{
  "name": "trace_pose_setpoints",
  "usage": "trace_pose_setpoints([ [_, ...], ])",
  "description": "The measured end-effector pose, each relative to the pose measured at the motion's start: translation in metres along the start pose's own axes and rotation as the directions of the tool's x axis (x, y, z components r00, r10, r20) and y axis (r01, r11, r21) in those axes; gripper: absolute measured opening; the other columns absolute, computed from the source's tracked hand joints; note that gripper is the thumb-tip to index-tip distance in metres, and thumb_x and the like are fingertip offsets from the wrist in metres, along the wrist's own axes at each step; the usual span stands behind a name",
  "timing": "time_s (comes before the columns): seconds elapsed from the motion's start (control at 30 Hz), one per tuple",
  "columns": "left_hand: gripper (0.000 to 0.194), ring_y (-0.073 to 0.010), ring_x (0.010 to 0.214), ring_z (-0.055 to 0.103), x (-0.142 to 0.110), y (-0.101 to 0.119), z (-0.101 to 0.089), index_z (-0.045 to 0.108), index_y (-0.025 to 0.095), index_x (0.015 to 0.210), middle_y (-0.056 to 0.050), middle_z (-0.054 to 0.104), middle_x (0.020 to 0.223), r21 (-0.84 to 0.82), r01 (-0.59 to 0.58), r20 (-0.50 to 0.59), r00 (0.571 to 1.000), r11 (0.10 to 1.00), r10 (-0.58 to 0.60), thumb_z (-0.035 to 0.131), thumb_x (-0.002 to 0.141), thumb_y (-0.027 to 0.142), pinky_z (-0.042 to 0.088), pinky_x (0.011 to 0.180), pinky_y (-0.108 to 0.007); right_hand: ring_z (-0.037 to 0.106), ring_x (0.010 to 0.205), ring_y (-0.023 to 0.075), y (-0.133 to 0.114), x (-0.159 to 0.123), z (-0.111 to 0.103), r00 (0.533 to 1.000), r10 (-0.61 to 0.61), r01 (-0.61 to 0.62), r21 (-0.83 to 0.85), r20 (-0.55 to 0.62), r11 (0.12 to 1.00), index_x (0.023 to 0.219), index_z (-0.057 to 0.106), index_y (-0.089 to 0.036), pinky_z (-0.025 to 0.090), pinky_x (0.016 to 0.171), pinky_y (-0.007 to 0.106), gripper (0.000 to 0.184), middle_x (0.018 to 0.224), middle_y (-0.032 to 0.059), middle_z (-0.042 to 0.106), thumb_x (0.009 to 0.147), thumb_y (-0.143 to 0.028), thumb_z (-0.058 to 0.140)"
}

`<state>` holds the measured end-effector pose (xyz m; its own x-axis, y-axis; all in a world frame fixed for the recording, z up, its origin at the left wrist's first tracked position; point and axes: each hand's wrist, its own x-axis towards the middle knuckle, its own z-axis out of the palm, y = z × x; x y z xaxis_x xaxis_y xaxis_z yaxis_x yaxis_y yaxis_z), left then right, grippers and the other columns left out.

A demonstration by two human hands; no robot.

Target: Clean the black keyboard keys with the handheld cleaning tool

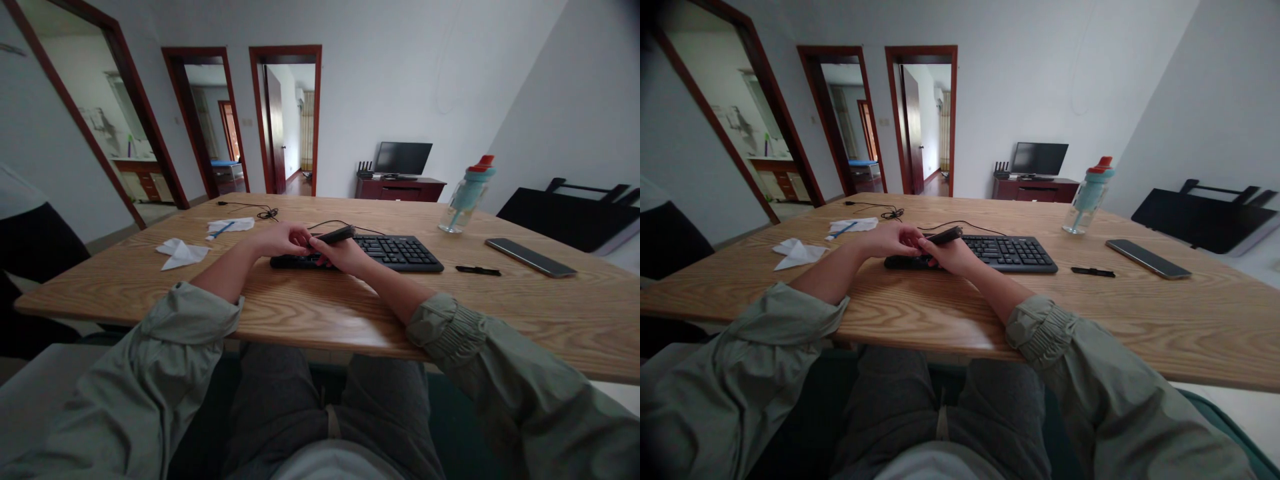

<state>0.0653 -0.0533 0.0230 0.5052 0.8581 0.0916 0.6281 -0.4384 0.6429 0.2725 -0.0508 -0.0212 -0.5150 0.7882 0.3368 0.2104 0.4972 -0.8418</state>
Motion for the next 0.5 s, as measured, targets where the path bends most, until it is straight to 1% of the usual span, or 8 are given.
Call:
trace_pose_setpoints([
  [0.13, 0.039, -0.0171, 0.078, 0.066, 0.0021, -0.0028, 0.0058, 0.063, 0.017, 0.098, -0.004, 0.072, 0.084, 0.004, 0.008, 0.029, 1.0, 1.0, -0.008, 0.075, 0.067, 0.038, 0.049, 0.068, -0.026, 0.059, 0.055, 0.012, -0.0017, -0.0036, 0.0004, 1.0, 0.017, -0.017, -0.037, -0.001, 0.999, 0.091, 0.071, -0.015, 0.044, 0.044, 0.022, 0.046, 0.076, 0.0068, 0.071, 0.087, -0.059, 0.059],
  [0.27, 0.037, -0.0153, 0.075, 0.063, 0.0025, -0.005, 0.0043, 0.06, 0.017, 0.095, -0.002, 0.07, 0.083, 0.059, 0.018, 0.04, 0.999, 0.998, -0.021, 0.073, 0.068, 0.039, 0.046, 0.068, -0.026, 0.057, 0.052, 0.0096, -0.0012, -0.004, 0.0027, 1.0, -0.007, 0.007, -0.039, -0.007, 0.999, 0.09, 0.071, -0.014, 0.046, 0.045, 0.02, 0.041, 0.078, 0.0065, 0.071, 0.086, -0.054, 0.062],
  [0.4, 0.032, -0.0142, 0.073, 0.06, 0.0015, -0.0031, 0.0009, 0.062, 0.016, 0.092, -0.002, 0.069, 0.081, 0.114, 0.003, 0.054, 0.999, 0.994, -0.009, 0.068, 0.072, 0.041, 0.044, 0.067, -0.025, 0.058, 0.055, 0.0113, 0.0012, -0.0025, 0.0038, 0.997, -0.04, 0.036, -0.073, -0.063, 0.997, 0.088, 0.071, -0.014, 0.047, 0.045, 0.021, 0.04, 0.076, 0.0065, 0.07, 0.084, -0.053, 0.064],
  [0.43, 0.033, -0.0143, 0.073, 0.06, 0.0006, -0.0021, 0.0001, 0.062, 0.016, 0.093, -0.002, 0.068, 0.082, 0.118, 0.0, 0.053, 0.999, 0.993, -0.007, 0.068, 0.072, 0.042, 0.044, 0.067, -0.025, 0.059, 0.056, 0.012, 0.0018, -0.0022, 0.0038, 0.995, -0.051, 0.044, -0.093, -0.084, 0.995, 0.088, 0.071, -0.014, 0.046, 0.046, 0.021, 0.041, 0.074, 0.0063, 0.07, 0.084, -0.054, 0.064],
  [0.5, 0.038, -0.0148, 0.075, 0.061, -0.0025, 0.0006, -0.0015, 0.062, 0.017, 0.098, -0.003, 0.068, 0.085, 0.139, 0.002, 0.019, 1.0, 0.99, -0.005, 0.069, 0.072, 0.043, 0.044, 0.066, -0.025, 0.059, 0.056, 0.013, 0.0028, -0.0015, 0.0036, 0.989, -0.065, 0.048, -0.126, -0.13, 0.991, 0.085, 0.071, -0.014, 0.046, 0.046, 0.021, 0.043, 0.069, 0.006, 0.068, 0.085, -0.057, 0.061],
])
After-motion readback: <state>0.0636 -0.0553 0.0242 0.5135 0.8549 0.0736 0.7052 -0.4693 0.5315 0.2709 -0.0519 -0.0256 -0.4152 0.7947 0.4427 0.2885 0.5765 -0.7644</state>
